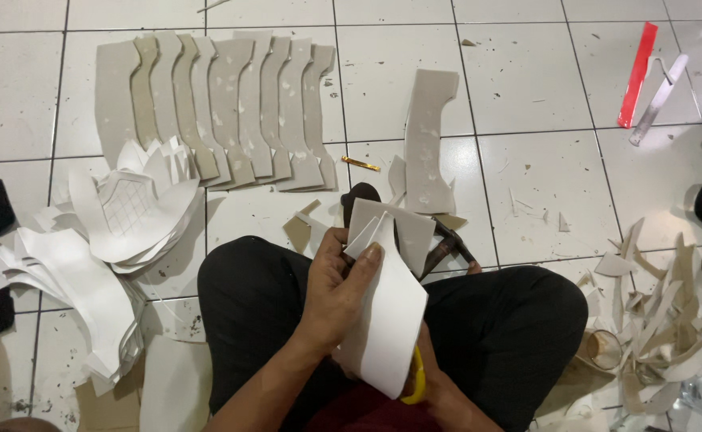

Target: The person sits on the floor and uses a hammer to shape a white shoe part against a dark shoe last. They then use scissors to trim the edges of the shaped part and place it on a pile of similar items. The person repeats this process with another shoe part.

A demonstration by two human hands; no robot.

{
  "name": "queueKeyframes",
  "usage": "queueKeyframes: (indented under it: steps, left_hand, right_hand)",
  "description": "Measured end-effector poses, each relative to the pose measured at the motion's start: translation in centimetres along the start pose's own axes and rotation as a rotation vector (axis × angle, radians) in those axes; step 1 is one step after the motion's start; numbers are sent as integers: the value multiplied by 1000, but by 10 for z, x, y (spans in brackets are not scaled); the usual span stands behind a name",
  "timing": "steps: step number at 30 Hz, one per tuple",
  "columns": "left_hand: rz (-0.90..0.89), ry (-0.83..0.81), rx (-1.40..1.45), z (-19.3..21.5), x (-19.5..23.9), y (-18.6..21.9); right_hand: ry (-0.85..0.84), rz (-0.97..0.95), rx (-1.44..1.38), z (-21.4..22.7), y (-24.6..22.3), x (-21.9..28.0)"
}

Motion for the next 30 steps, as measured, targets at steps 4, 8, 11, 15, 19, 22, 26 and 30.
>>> queueKeyframes:
  steps: [4,8,11,15,19,22,26,30]
  left_hand:
    - [49,-12,-50,-3,2,0]
    - [62,-81,-118,-6,3,-5]
    - [46,-107,-83,-4,0,-7]
    - [84,-187,-211,10,-6,-2]
    - [134,-225,-146,18,-8,9]
    - [149,-246,-201,19,-9,13]
    - [151,-327,-249,15,-5,7]
    - [164,-379,-225,9,-1,11]
  right_hand:
    - [-107,83,179,-14,-15,4]
    - [-68,118,332,-14,-21,4]
    - [131,-61,29,15,-8,-6]
    - [-248,280,429,-5,-30,12]
    - [-322,390,1192,-53,-63,39]
    - [-723,541,1217,-86,-70,61]
    - [-685,440,1307,-86,-74,60]
    - [-567,375,1347,-79,-76,52]
Point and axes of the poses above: each hand's wrist, its own x-axis away from the middle knuckle, its own z-axis out of the back of the hand, y = z × x, the point moved 6 cm from there along -x, towards the middle knuckle, and after that the axes turned 6 degrees about -x, right-handed, at the moved point
